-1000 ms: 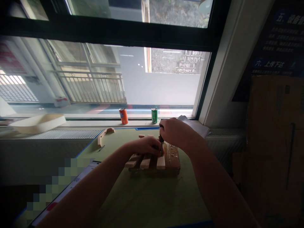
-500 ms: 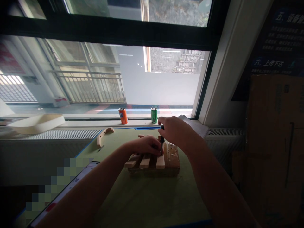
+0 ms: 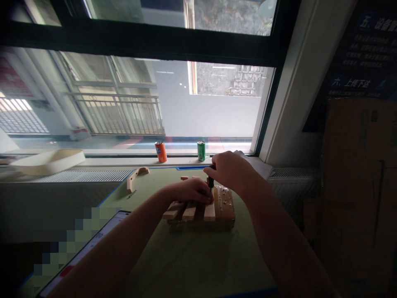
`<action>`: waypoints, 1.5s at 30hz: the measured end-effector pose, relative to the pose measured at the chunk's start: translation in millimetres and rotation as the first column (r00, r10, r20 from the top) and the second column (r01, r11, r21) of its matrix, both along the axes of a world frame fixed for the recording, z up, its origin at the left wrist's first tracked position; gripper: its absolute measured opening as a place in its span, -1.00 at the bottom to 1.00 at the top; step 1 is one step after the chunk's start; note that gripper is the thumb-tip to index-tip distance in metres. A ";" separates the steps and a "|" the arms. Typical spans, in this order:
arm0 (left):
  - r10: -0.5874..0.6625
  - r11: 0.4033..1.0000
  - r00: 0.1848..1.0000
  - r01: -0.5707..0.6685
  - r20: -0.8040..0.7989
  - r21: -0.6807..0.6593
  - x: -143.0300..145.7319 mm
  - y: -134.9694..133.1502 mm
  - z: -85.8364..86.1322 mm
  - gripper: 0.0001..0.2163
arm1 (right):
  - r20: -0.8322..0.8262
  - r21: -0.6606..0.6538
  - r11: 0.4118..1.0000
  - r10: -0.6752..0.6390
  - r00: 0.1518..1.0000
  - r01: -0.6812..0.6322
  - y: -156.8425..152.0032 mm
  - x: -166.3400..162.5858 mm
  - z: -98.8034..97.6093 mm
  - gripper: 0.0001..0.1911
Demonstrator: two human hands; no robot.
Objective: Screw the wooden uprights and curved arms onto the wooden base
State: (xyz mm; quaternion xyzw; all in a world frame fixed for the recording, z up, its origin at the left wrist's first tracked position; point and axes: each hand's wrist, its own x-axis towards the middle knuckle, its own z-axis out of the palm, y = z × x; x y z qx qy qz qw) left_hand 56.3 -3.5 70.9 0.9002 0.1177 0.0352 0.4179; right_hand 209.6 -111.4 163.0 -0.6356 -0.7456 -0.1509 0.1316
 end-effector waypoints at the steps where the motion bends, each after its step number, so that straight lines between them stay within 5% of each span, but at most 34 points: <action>1: 0.000 1.000 1.000 0.000 -0.002 0.001 0.0 0.0 -0.2 -0.77 | -0.012 -0.008 1.000 0.011 1.000 -0.011 0.5 -0.4 -0.7 -0.63; 15: -0.004 0.998 1.000 0.005 -0.006 0.066 0.6 -2.5 4.1 -0.77 | -0.059 -0.102 0.991 0.080 0.995 -0.085 2.8 1.3 -2.5 -0.75; 20: -0.016 0.996 1.000 0.017 -0.010 0.088 0.1 -1.7 4.6 -0.78 | -0.009 -0.004 1.000 0.008 1.000 -0.009 11.1 7.3 -9.0 -0.53; 26: -0.011 0.990 1.000 0.012 -0.012 0.137 -1.5 -3.9 8.0 -0.80 | 0.017 -0.231 0.973 -0.023 1.000 0.027 20.7 7.8 -11.5 -0.60; 36: 0.010 1.000 1.000 -0.010 -0.008 0.013 -0.4 -2.7 2.5 -0.77 | -0.051 -0.125 0.985 0.111 0.993 -0.116 11.1 2.8 -7.2 -0.72; 45: 0.012 1.000 1.000 -0.012 0.002 0.003 -0.1 1.4 -2.1 -0.77 | 0.012 -0.088 0.996 -0.004 1.000 0.005 6.1 -6.6 -3.7 -0.61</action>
